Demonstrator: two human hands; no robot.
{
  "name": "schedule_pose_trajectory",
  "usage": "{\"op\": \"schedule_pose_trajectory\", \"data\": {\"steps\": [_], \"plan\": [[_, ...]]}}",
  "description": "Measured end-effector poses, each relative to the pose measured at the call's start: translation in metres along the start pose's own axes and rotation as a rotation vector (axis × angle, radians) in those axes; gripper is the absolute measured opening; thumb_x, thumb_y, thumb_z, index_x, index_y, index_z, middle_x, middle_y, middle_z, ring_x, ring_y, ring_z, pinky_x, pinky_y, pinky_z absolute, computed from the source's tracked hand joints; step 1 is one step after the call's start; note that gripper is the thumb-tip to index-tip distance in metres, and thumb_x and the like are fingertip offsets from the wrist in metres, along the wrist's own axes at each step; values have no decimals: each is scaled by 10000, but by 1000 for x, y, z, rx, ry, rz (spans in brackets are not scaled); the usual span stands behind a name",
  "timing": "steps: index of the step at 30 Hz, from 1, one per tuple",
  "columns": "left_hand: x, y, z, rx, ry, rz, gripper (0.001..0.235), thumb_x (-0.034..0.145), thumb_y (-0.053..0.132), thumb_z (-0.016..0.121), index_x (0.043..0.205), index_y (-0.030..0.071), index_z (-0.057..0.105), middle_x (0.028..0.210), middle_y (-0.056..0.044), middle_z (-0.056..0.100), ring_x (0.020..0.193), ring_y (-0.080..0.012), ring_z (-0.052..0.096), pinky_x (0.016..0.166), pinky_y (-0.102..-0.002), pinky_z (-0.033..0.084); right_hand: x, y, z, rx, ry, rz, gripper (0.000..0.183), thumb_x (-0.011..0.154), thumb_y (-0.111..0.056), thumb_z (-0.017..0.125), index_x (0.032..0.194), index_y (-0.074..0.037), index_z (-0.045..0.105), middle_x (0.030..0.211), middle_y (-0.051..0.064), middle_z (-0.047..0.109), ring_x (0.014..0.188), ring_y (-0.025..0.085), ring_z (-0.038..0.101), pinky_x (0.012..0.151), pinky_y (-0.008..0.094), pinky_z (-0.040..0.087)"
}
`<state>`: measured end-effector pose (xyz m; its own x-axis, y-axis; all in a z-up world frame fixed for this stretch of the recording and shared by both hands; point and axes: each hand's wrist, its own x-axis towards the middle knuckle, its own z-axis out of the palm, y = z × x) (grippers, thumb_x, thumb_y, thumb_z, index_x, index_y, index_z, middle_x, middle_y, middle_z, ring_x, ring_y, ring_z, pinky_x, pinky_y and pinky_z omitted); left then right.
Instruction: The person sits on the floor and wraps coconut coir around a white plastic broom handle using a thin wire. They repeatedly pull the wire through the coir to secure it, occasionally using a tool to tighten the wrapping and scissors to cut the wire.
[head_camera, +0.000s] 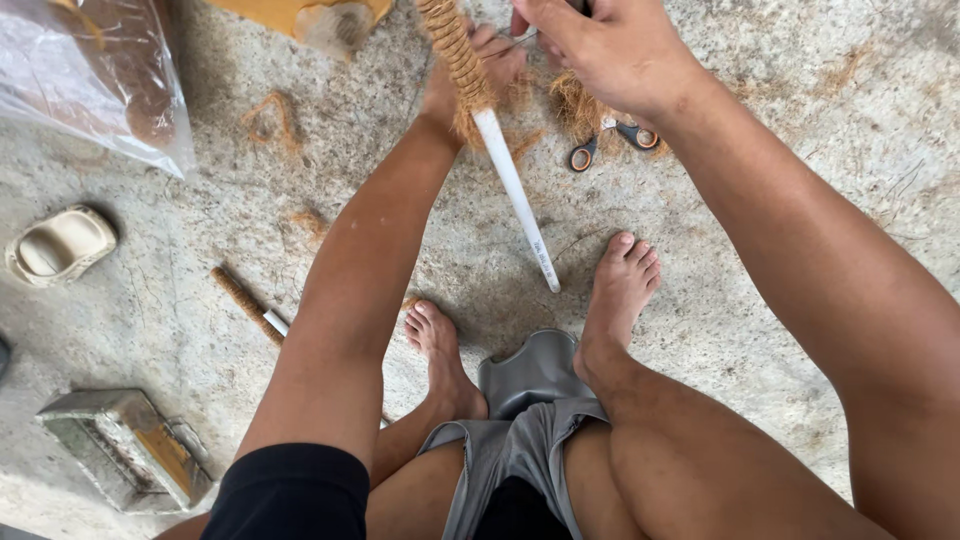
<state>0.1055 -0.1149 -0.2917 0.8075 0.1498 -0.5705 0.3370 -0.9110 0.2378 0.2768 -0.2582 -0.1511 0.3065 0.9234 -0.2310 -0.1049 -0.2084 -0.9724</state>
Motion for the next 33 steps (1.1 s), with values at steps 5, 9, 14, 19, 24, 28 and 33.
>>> {"op": "schedule_pose_trajectory", "data": {"steps": [5, 9, 14, 19, 24, 28, 33], "plan": [[-45, -4, -9, -141, 430, -93, 728, 451, 281, 718, 1177, 296, 660, 1164, 3, 604, 1046, -270, 555, 973, -383, 451, -9, -9, 8, -2, 24, 68, 241, 1142, -270, 657, 1016, -73, 600, 741, -51, 529, 655, 44, 506, 600, 251, 422], [-95, -9, -24, -1059, 330, -327, 318, 1057, 42, 538, 1349, 165, 504, 1186, 6, 591, 940, -158, 667, 844, -298, 535, -16, -13, 18, 22, 43, 89, 207, 1122, -271, 706, 1083, -90, 612, 775, -58, 532, 670, 40, 502, 610, 246, 434], [-144, -14, -41, -1623, 542, -326, 588, 989, -88, 479, 1515, 175, 487, 1221, -21, 604, 1113, -169, 615, 962, -361, 581, -22, -4, 27, 158, -1, 26, 219, 1115, -260, 721, 1148, -73, 612, 845, -58, 595, 717, 35, 556, 652, 228, 465], [-183, -10, -50, -2184, 677, -295, 500, 1011, -73, 438, 1451, 142, 539, 1269, -30, 665, 1097, -172, 648, 1017, -388, 555, -28, 10, 35, 340, 58, 43, 296, 1055, -257, 797, 1176, -75, 597, 843, -61, 580, 698, 26, 492, 627, 215, 409], [-198, -1, -60, -2089, 678, -343, 494, 982, -51, 416, 1377, 168, 616, 1017, -34, 666, 900, -158, 617, 815, -349, 568, -37, 17, 41, 243, 118, 17, 300, 1028, -232, 818, 1174, -83, 602, 807, -53, 608, 697, 24, 528, 622, 204, 425], [-197, -5, -54, -1843, 766, -344, 372, 1035, 21, 411, 1240, 128, 702, 835, -34, 640, 706, -129, 552, 624, -295, 502, -43, 30, 40, 296, 112, -21, 337, 1021, -235, 857, 1185, -81, 606, 813, -57, 579, 711, 33, 505, 645, 214, 408], [-209, -11, -18, -1375, 794, -571, 300, 1020, 77, 453, 1130, 122, 728, 778, -11, 616, 645, -121, 537, 574, -308, 471, -40, 44, 36, 88, 95, -93, 382, 993, -263, 942, 963, -90, 603, 792, -48, 551, 688, 62, 484, 625, 246, 373]]}}
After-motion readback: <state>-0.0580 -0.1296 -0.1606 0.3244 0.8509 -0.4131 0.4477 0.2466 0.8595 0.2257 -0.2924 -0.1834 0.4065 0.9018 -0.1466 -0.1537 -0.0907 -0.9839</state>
